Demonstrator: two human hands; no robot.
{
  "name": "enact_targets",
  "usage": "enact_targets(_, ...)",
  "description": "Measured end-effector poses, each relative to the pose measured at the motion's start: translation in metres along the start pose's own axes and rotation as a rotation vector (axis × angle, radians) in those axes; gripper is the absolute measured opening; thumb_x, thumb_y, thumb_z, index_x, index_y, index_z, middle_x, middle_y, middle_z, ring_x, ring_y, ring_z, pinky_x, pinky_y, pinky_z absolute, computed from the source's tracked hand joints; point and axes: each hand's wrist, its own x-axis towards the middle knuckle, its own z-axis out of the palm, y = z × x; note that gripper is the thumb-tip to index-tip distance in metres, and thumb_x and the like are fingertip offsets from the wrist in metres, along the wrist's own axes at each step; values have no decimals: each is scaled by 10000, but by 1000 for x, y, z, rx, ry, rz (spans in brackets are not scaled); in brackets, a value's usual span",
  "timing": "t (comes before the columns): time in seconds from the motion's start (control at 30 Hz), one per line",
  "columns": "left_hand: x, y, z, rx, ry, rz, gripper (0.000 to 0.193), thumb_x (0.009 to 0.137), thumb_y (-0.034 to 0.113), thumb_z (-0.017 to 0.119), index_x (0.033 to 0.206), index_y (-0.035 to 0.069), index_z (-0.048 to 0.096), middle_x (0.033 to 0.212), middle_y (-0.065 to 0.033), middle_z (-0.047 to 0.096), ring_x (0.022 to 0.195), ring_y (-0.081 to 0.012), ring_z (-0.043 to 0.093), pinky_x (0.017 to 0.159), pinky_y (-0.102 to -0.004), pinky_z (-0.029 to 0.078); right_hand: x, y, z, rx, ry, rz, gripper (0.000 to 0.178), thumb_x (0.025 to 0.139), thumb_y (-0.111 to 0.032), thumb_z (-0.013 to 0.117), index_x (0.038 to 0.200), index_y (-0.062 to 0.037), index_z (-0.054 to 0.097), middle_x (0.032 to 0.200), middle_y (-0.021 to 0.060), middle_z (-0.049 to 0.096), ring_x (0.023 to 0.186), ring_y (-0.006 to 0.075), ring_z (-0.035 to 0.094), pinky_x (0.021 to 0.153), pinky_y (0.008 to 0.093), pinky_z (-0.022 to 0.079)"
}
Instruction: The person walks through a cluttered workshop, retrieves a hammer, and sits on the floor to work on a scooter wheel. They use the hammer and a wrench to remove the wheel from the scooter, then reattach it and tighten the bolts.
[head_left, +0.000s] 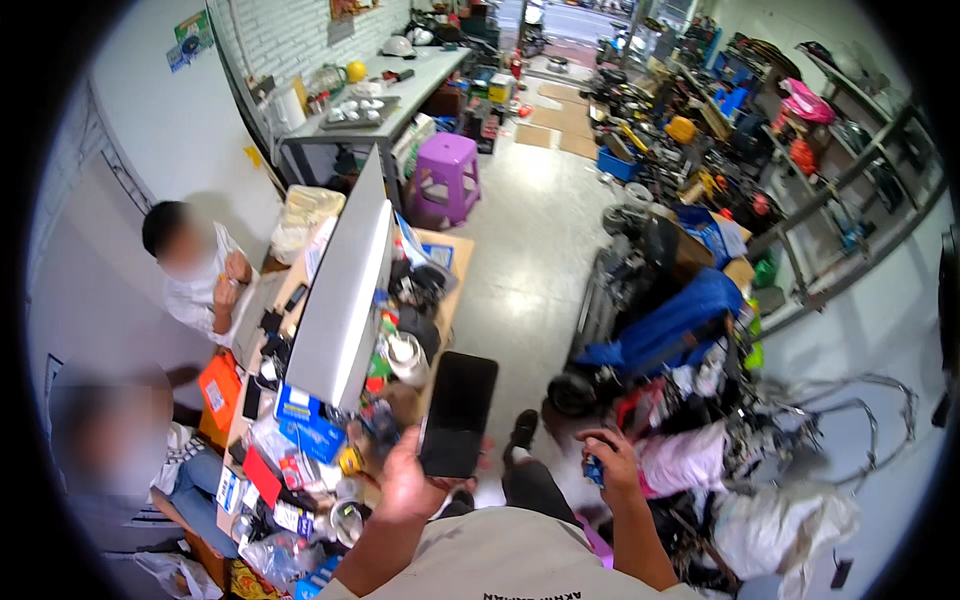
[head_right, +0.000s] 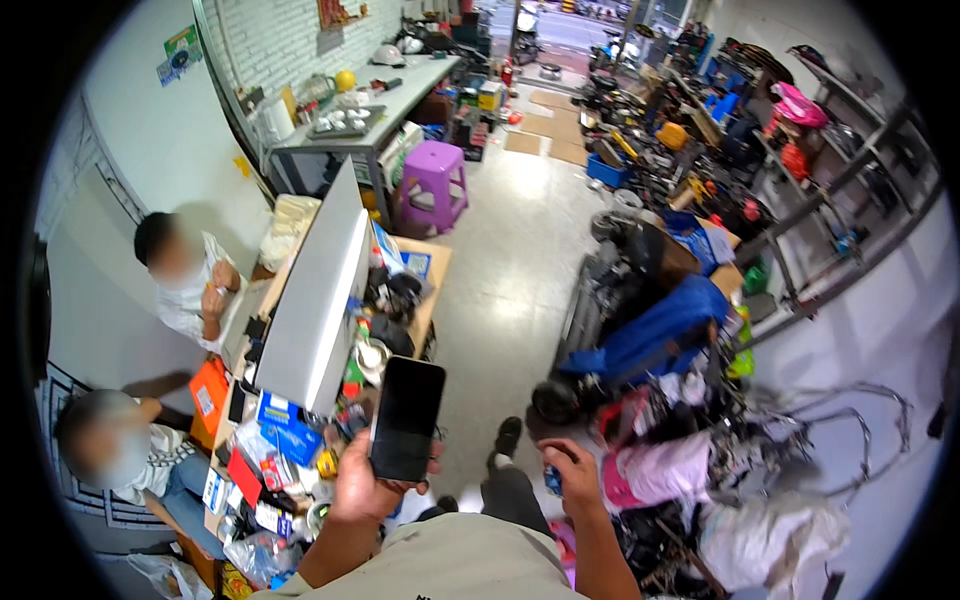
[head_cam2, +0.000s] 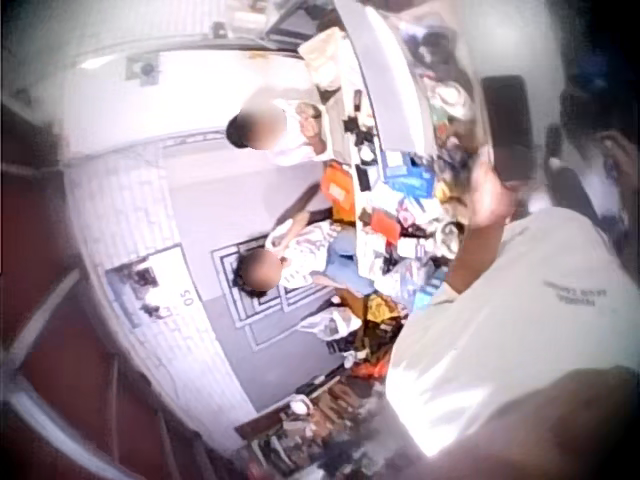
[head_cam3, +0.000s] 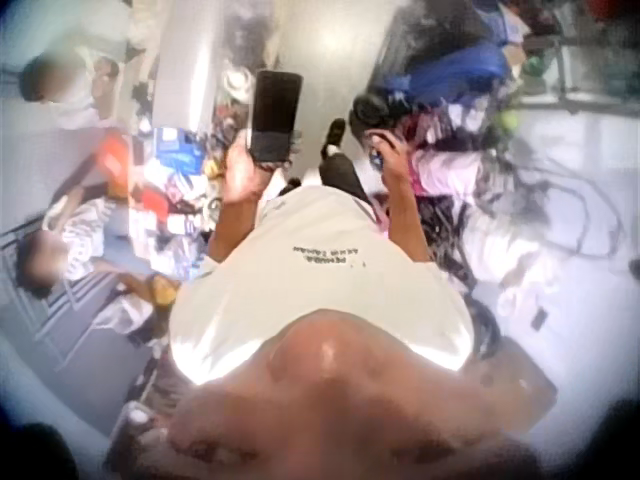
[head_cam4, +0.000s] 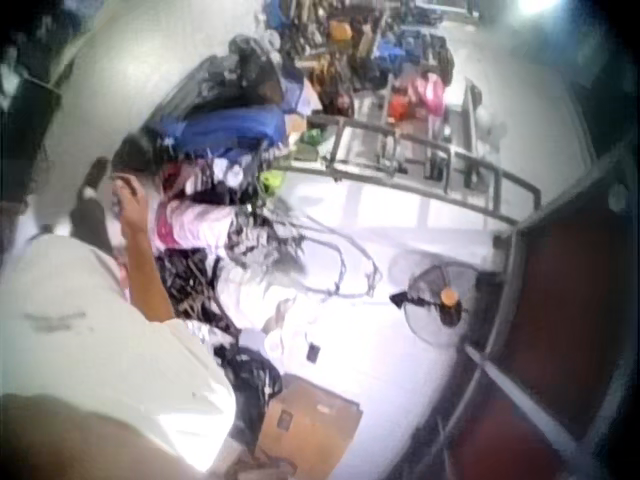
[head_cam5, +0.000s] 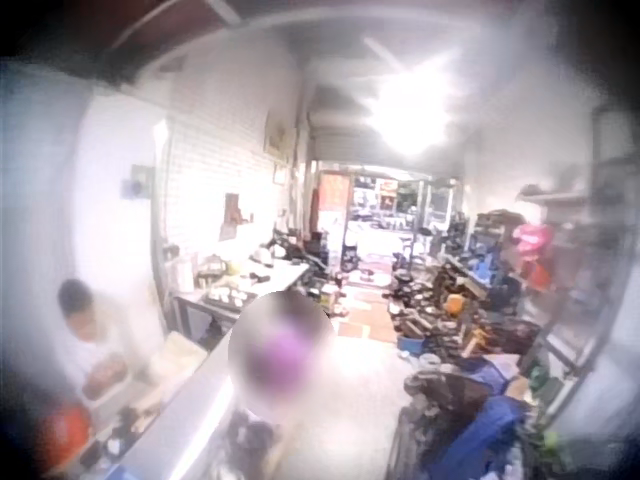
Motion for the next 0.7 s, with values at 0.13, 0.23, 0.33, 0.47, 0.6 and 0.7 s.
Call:
enact_targets(0.13,124,28,42,121,-54,38,637,1071,458,225,1370,4,558,1214,-252,696,957,-381,722,658,-444,583,128,-19,-23,81,18,-45,225,941,-171,650,1050,17,709,746,41,631,575,124,596,509,260,479)
enact_targets(0.23,208,59,99,86,41,31,631,1042,461,248,1355,30,585,1136,-244,706,880,-376,707,608,-433,559,206,-63,-40,134,28,-24,216,945,-160,633,1035,27,696,730,58,631,560,146,601,498,276,493)
enact_targets(0.33,283,91,143,111,63,122,634,1040,440,242,1347,0,580,1105,-237,708,880,-360,703,593,-412,565,284,-118,-55,232,-33,64,229,943,-180,643,1018,31,686,710,67,628,542,156,600,490,284,497)
enact_targets(0.47,376,129,161,-17,115,229,630,1026,462,288,1318,-9,588,1074,-224,706,849,-352,692,578,-412,557,397,-191,-62,115,-139,71,214,947,-172,643,998,30,691,709,56,625,563,141,602,510,267,489)
enact_targets(0.6,486,172,140,-83,235,236,588,1016,454,316,1297,28,607,1059,-218,713,836,-353,700,555,-423,529,547,-199,-60,-179,-139,-115,222,931,-209,687,975,3,735,752,21,649,692,108,589,658,278,490)
enact_targets(0.7,578,219,137,-108,276,227,560,1006,439,326,1277,47,620,1062,-211,714,849,-351,697,545,-419,501,664,-151,-92,-610,-43,-65,225,915,-213,693,970,1,738,769,69,671,733,138,587,693,331,493)
